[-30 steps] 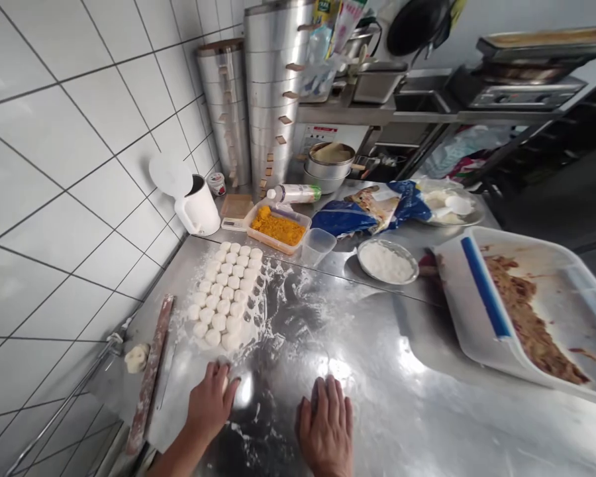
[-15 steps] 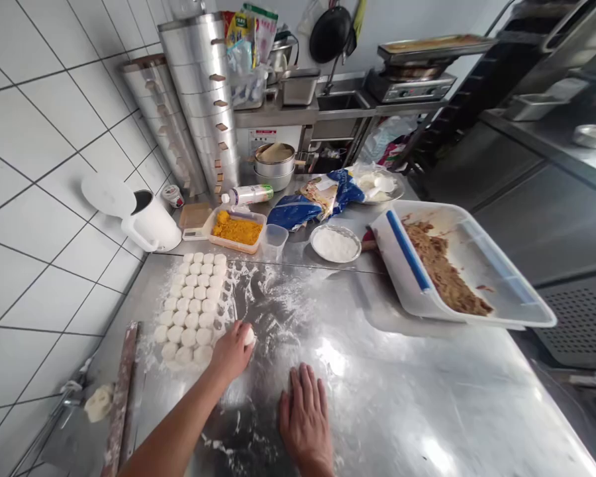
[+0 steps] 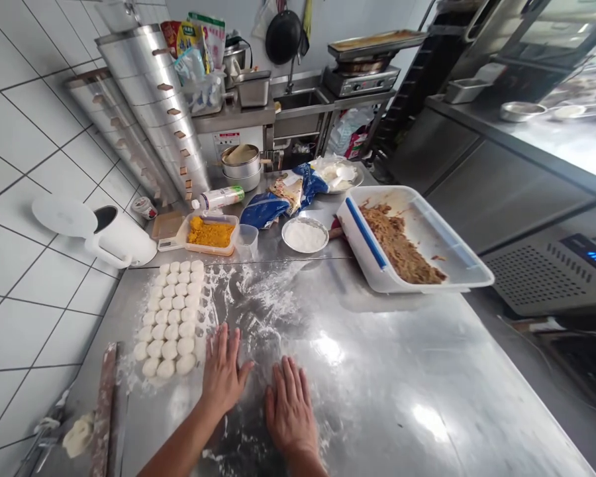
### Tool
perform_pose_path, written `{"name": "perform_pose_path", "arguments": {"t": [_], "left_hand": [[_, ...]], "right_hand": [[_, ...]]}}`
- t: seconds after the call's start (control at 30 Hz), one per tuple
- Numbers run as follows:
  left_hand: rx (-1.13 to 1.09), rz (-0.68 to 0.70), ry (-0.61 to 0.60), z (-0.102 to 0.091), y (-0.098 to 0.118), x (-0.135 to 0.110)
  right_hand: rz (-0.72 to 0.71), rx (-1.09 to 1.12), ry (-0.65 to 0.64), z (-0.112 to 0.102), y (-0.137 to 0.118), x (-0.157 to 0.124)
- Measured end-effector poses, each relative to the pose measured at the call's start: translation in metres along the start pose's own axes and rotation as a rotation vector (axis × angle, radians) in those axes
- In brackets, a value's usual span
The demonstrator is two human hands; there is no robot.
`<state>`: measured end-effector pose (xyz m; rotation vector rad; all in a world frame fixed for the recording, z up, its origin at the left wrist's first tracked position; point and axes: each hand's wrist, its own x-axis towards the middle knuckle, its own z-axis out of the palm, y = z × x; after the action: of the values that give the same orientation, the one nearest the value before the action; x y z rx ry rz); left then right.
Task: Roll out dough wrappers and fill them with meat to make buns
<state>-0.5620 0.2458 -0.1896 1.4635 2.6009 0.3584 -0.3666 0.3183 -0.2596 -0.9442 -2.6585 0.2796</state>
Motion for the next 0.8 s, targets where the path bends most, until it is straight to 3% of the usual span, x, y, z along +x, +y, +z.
{"name": "perform_pose_path", "arguments": {"t": [0.13, 0.37, 0.43, 0.53, 0.6, 0.67, 0.73, 0.8], "left_hand": [[-0.122, -0.062, -0.092, 0.009, 0.000, 0.013], [-0.219, -0.211, -0.193, -0.041, -0.052, 0.014], [-0.261, -0.189, -0.252, -0.044, -0.050, 0.015], [-0.359, -0.152, -0.287, -0.039, -0.022, 0.020], [-0.396, -0.175, -0.220, -0.036, -0.007, 0.025], [-0.373, -0.273, -0.085, -0.038, -0.012, 0.025], [-0.289, -0.455, 0.080, -0.046, -0.040, 0.013], [-0.194, -0.653, 0.206, -0.057, -0.082, -0.013]], "right_hand": [[-0.016, 0.005, 0.019, -0.001, 0.000, 0.003], [-0.022, -0.004, 0.030, -0.002, 0.001, 0.001], [-0.013, -0.008, 0.019, -0.002, 0.001, 0.001], [-0.007, 0.004, 0.017, 0.000, 0.000, 0.001], [-0.011, 0.023, 0.025, 0.001, 0.000, 0.002], [-0.010, 0.046, 0.040, 0.003, 0.000, 0.003], [-0.008, 0.069, 0.053, 0.006, -0.001, 0.003], [-0.013, 0.084, 0.063, 0.008, 0.000, 0.004]]}}
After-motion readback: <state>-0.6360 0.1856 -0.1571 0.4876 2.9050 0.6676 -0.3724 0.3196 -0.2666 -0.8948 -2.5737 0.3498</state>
